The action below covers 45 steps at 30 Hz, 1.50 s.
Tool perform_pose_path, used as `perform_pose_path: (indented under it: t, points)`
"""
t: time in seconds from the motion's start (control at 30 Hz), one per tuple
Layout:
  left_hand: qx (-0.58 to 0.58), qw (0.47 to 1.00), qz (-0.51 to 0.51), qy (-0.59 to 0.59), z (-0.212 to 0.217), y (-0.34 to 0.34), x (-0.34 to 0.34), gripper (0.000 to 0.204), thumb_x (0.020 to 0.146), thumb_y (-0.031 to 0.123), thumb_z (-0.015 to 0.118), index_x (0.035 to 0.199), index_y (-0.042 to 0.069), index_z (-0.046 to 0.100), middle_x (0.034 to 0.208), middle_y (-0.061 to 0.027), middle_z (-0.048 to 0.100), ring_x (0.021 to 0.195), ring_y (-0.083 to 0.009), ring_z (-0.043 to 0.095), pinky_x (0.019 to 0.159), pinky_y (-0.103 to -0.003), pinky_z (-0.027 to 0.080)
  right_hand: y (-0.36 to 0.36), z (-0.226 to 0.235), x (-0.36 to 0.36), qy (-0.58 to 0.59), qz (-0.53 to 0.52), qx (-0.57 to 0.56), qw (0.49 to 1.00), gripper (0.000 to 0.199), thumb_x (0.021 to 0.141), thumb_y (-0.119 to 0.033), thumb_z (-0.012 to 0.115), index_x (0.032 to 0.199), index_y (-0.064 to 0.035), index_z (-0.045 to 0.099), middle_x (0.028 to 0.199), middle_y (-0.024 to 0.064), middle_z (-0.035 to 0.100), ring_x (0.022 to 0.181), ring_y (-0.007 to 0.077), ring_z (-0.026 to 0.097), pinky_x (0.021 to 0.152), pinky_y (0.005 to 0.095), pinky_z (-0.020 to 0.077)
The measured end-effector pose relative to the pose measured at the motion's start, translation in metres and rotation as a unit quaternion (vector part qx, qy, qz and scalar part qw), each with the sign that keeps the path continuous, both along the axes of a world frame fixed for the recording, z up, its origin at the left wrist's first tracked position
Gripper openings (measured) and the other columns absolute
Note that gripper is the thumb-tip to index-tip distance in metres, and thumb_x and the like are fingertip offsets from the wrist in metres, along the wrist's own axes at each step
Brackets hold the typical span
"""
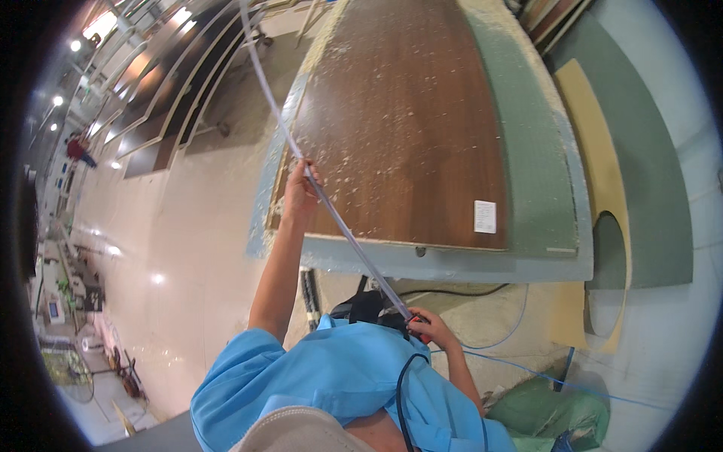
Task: The person places a small paper on a large wood panel, measures it with a tape measure, and retrieves a utility knife. They then use a pneumatic air blower to clear sawdust from the panel edges and surface, and scrape along the edge with the knife. The person continues blowing air across the panel and along its edges, then sets the tools down.
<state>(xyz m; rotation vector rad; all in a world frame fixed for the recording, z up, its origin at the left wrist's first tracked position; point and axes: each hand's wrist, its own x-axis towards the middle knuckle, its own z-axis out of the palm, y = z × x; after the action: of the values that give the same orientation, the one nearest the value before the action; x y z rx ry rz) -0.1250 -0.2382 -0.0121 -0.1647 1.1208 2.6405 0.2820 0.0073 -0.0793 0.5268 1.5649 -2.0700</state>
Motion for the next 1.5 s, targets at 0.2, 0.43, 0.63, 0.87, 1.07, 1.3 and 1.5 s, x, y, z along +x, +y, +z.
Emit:
perform_pose_path:
  t: [0.2,0.43,0.63,0.87,1.07,1.3,1.5]
  points:
    - [-0.022,0.969,0.237,-0.061,-0.033,-0.189,0.065,0.024,0.105,0.032,0.051,0.102,0.009,0.055,0.074,0.0013,0.053,0.062,-0.0100,0.052,0.054,-0.024,0.045,-0.011,0.021,-0.030,0.016,0.179,0.014,0.984,0.058,0.086,-0.036,0.071,0.131,-0.0029,0.058,0.102,0.0058,0.065,0.094,0.0143,0.062,0.084,0.0283,0.0491]
    - [-0.083,0.840,0.510,-0.165,-0.065,-0.356,0.257,0.030,0.108,0.037,0.044,0.100,0.010,0.054,0.070,0.0030,0.047,0.054,-0.0076,0.043,0.047,-0.023,0.035,-0.097,0.037,-0.096,0.050,0.379,0.073,0.921,0.057,0.087,-0.039,0.071,0.129,-0.0037,0.059,0.101,0.0066,0.066,0.087,0.0119,0.060,0.075,0.0255,0.0468]
    - [-0.091,0.776,0.594,-0.190,-0.116,-0.463,0.370,0.028,0.105,0.035,0.050,0.091,0.011,0.054,0.065,0.0026,0.050,0.050,-0.0081,0.046,0.043,-0.025,0.037,-0.225,0.024,-0.141,0.010,0.552,0.055,0.832,0.052,0.091,-0.036,0.070,0.131,-0.0036,0.058,0.104,0.0086,0.068,0.093,0.0140,0.061,0.080,0.0289,0.0482]
    - [-0.104,0.688,0.615,-0.370,-0.223,-0.560,0.426,0.027,0.093,0.019,0.062,0.070,0.012,0.052,0.054,-0.0011,0.045,0.042,-0.0144,0.043,0.041,-0.032,0.035,-0.488,-0.048,-0.172,0.084,0.690,0.127,0.708,0.060,0.093,-0.042,0.067,0.136,-0.0020,0.055,0.119,0.0123,0.067,0.104,0.0191,0.063,0.091,0.0324,0.0501]
    - [0.091,0.614,0.719,-0.312,-0.233,-0.675,0.451,0.024,0.094,0.021,0.062,0.075,0.009,0.054,0.058,-0.0043,0.050,0.046,-0.0177,0.047,0.047,-0.035,0.045,-0.684,-0.040,-0.187,0.059,0.752,0.115,0.646,0.057,0.093,-0.044,0.068,0.128,0.0015,0.059,0.115,0.0105,0.066,0.105,0.0159,0.060,0.088,0.0299,0.0491]
    - [0.056,0.819,0.495,-0.285,-0.166,-0.762,0.438,0.053,0.099,0.057,0.051,0.113,0.007,0.062,0.104,-0.0090,0.068,0.096,-0.0210,0.065,0.089,-0.041,0.049,-0.878,-0.032,-0.183,0.128,0.684,0.097,0.712,0.053,0.095,-0.034,0.066,0.132,0.0012,0.053,0.091,0.0093,0.068,0.079,0.0120,0.063,0.069,0.0270,0.0503]
    - [0.010,0.772,0.516,-0.370,-0.152,-0.854,0.475,0.058,0.097,0.060,0.051,0.126,0.010,0.060,0.116,-0.0044,0.067,0.106,-0.0183,0.064,0.089,-0.033,0.048,-1.043,-0.047,-0.167,0.088,0.641,0.008,0.762,0.051,0.095,-0.031,0.067,0.131,0.0010,0.049,0.088,0.0095,0.069,0.078,0.0121,0.065,0.065,0.0248,0.0509]
